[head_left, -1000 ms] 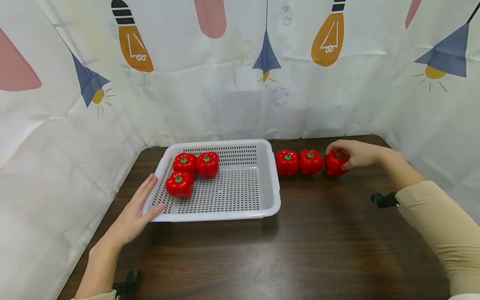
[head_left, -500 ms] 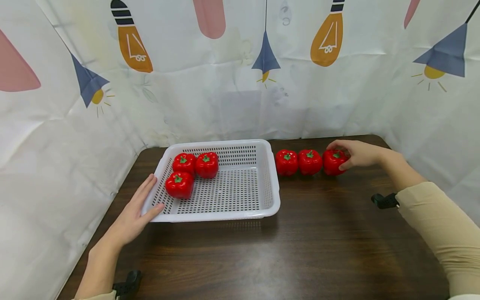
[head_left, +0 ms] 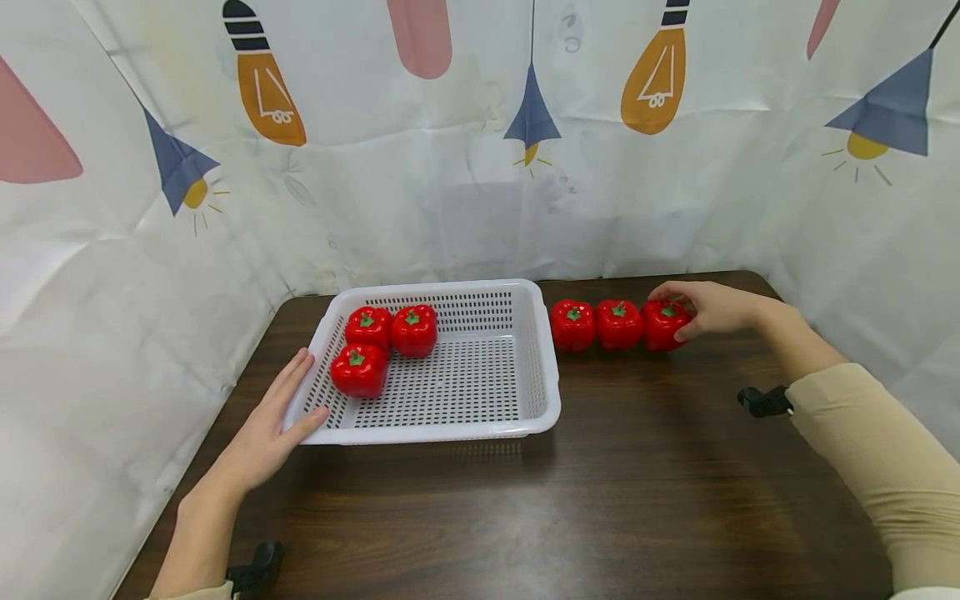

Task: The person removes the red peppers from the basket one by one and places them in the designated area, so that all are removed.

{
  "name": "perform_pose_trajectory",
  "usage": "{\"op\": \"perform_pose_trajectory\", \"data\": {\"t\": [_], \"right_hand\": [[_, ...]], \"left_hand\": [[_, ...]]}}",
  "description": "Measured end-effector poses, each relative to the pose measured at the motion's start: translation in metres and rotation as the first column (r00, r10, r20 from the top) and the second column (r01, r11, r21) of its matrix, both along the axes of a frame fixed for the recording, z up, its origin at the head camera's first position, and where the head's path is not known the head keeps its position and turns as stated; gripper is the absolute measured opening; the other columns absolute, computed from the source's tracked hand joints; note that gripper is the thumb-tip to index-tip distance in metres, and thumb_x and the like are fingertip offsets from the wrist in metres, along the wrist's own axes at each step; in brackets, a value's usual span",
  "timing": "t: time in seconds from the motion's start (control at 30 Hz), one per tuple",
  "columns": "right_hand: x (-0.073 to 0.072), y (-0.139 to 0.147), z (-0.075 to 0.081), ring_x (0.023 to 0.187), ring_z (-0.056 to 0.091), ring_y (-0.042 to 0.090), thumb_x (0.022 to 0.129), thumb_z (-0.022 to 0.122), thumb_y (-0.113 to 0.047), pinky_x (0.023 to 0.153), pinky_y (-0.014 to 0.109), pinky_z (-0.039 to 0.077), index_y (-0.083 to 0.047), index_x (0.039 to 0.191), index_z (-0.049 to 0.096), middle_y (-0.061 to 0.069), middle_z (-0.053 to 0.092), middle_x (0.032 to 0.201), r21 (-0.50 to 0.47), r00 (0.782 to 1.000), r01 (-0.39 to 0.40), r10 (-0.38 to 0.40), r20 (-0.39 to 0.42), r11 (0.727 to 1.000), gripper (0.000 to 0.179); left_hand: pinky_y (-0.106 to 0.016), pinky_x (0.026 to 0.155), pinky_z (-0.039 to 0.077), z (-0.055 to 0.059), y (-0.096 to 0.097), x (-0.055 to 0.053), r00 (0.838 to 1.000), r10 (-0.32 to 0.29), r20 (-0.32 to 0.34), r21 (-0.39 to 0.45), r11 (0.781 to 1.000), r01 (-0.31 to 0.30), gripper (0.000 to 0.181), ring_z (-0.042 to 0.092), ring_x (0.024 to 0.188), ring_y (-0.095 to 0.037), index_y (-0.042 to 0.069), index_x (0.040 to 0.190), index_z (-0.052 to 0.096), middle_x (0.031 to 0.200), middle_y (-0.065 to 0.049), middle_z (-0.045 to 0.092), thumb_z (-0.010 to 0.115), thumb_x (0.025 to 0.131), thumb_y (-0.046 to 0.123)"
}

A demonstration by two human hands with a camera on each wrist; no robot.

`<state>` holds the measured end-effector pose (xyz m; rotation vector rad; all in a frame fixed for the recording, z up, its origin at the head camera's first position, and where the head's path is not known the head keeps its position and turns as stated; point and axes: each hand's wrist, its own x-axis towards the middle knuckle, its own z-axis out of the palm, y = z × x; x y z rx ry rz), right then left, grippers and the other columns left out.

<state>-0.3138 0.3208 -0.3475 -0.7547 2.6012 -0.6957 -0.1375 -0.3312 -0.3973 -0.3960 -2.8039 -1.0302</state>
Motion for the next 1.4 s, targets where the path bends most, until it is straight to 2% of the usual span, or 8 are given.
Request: {"op": "perform_pose_trajectory", "data": {"t": [0.27, 0.53, 0.9, 1.0, 1.27, 1.4], "right_hand": [[0.001, 0.002, 0.001, 0.131, 0.05, 0.044, 0.087, 0.079, -0.003, 0.099, 0.058, 0.048, -0.006, 0.145, 0.049, 0.021, 0.049, 0.146, -0.032, 1.0, -0.001, 0.001, 0.024, 0.999, 0.065], [0.0, 0.004, 0.012, 0.141, 0.037, 0.048, 0.088, 0.08, -0.004, 0.104, 0.059, 0.044, -0.002, 0.15, 0.042, 0.023, 0.042, 0.153, -0.054, 0.998, 0.004, 0.0, 0.059, 0.999, 0.073], [-0.011, -0.011, 0.039, 0.141, 0.033, 0.05, 0.087, 0.079, -0.002, 0.104, 0.064, 0.041, 0.001, 0.15, 0.041, 0.024, 0.039, 0.154, -0.035, 0.999, -0.029, 0.03, 0.017, 0.999, 0.073], [-0.014, -0.019, 0.047, 0.14, 0.036, 0.049, 0.088, 0.078, -0.002, 0.103, 0.064, 0.043, 0.0, 0.15, 0.042, 0.024, 0.04, 0.154, -0.019, 0.999, -0.044, 0.043, -0.025, 0.999, 0.072], [-0.016, -0.051, 0.065, 0.14, 0.039, 0.039, 0.095, 0.075, -0.015, 0.111, 0.062, 0.034, -0.005, 0.149, 0.045, 0.017, 0.045, 0.151, -0.019, 0.995, -0.053, 0.051, -0.083, 0.998, 0.063], [-0.017, -0.071, 0.069, 0.138, 0.042, 0.037, 0.097, 0.073, -0.019, 0.112, 0.06, 0.035, -0.005, 0.147, 0.047, 0.014, 0.048, 0.148, -0.021, 0.989, -0.076, 0.072, -0.127, 0.997, 0.058]], "left_hand": [[-0.074, 0.1, 0.036, 0.0, 0.0, 0.0, 1.0, 0.0, -0.005, -0.006, 1.0, 0.0, 0.085, 0.029, 0.144, -0.047, 0.015, 0.165, 0.023, 0.171, -0.009, 0.013, 0.07, 0.095, 0.03], [-0.076, 0.1, 0.035, 0.0, -0.001, -0.001, 1.0, 0.001, -0.007, -0.012, 1.0, -0.001, 0.084, 0.03, 0.143, -0.048, 0.015, 0.165, 0.023, 0.17, -0.01, 0.013, 0.07, 0.096, 0.03], [-0.075, 0.1, 0.035, 0.0, -0.001, 0.0, 1.0, 0.003, 0.002, -0.01, 1.0, -0.003, 0.085, 0.03, 0.142, -0.048, 0.017, 0.165, 0.022, 0.171, -0.009, 0.013, 0.069, 0.096, 0.03], [-0.075, 0.1, 0.035, 0.0, -0.002, 0.0, 1.0, 0.003, 0.003, -0.013, 1.0, -0.003, 0.085, 0.03, 0.143, -0.048, 0.017, 0.165, 0.022, 0.171, -0.009, 0.013, 0.069, 0.096, 0.031], [-0.076, 0.1, 0.034, -0.001, -0.002, 0.0, 1.0, 0.005, 0.002, -0.009, 1.0, -0.005, 0.085, 0.028, 0.144, -0.048, 0.017, 0.165, 0.023, 0.171, -0.009, 0.013, 0.07, 0.096, 0.03], [-0.075, 0.1, 0.035, 0.0, -0.002, 0.0, 1.0, 0.007, 0.006, -0.006, 1.0, -0.007, 0.086, 0.028, 0.145, -0.047, 0.017, 0.165, 0.022, 0.171, -0.008, 0.012, 0.07, 0.095, 0.028]]}}
